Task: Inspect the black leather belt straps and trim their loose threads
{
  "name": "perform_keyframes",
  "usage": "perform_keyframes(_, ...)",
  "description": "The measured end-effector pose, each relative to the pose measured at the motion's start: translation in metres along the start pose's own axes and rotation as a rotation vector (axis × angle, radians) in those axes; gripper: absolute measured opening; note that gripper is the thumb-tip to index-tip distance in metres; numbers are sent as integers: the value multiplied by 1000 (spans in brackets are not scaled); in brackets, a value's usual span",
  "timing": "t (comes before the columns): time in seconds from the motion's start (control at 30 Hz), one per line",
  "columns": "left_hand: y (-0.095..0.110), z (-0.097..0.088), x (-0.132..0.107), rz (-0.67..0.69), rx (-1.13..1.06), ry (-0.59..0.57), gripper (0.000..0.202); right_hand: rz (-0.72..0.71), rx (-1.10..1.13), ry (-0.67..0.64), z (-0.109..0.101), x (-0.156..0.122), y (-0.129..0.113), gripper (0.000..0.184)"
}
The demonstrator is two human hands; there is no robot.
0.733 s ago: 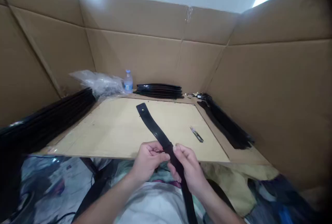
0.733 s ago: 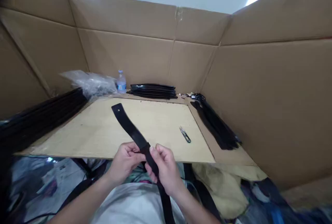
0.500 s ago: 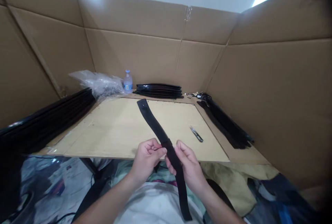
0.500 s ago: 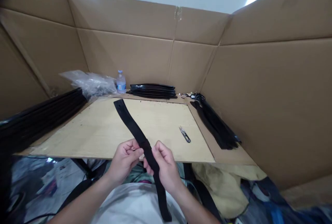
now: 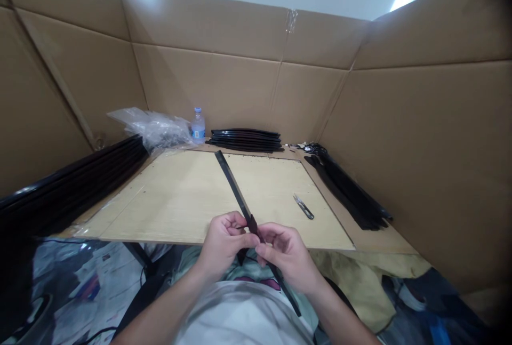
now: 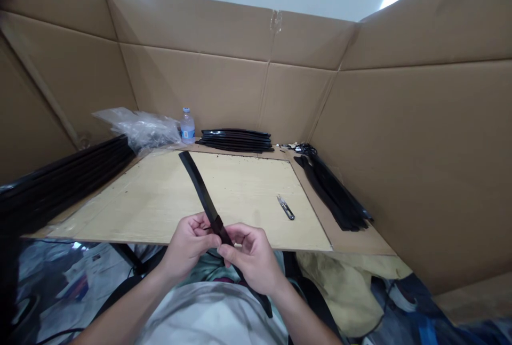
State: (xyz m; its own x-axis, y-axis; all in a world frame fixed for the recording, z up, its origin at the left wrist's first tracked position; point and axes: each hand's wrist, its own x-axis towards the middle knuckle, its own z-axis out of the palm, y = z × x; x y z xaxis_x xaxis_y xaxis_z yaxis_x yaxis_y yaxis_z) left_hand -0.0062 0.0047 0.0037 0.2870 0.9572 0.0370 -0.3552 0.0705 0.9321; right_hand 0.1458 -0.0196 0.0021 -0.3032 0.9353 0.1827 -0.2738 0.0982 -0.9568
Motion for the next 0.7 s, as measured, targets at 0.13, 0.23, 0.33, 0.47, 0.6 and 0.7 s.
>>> perform_keyframes(0.13, 7, 3, -4, -17, -49, -74, 34, 31, 31, -40, -2, 0, -1, 20)
perform_keyframes(0.23, 10, 5, -7, -25, -31, -70, 29, 76, 76, -44, -2, -2, -3, 25)
perform_keyframes(0.33, 10, 5, -9, -24, -20, -76, 26, 115, 104, -38, 0, -4, -4, 30)
perform_keyframes(0.47, 7, 5, -9, -37, -105, -201, 26, 89, 94, -56, 2, -6, -4, 33)
perform_keyframes(0.6, 3, 4, -8, -31, -169, -256, 25, 72, 116, -141, 1, -7, -2, 29)
perform_keyframes(0.7, 0, 4, -7, -24, -191, -279, 24, 100, 185, -149, -1, -6, -2, 23)
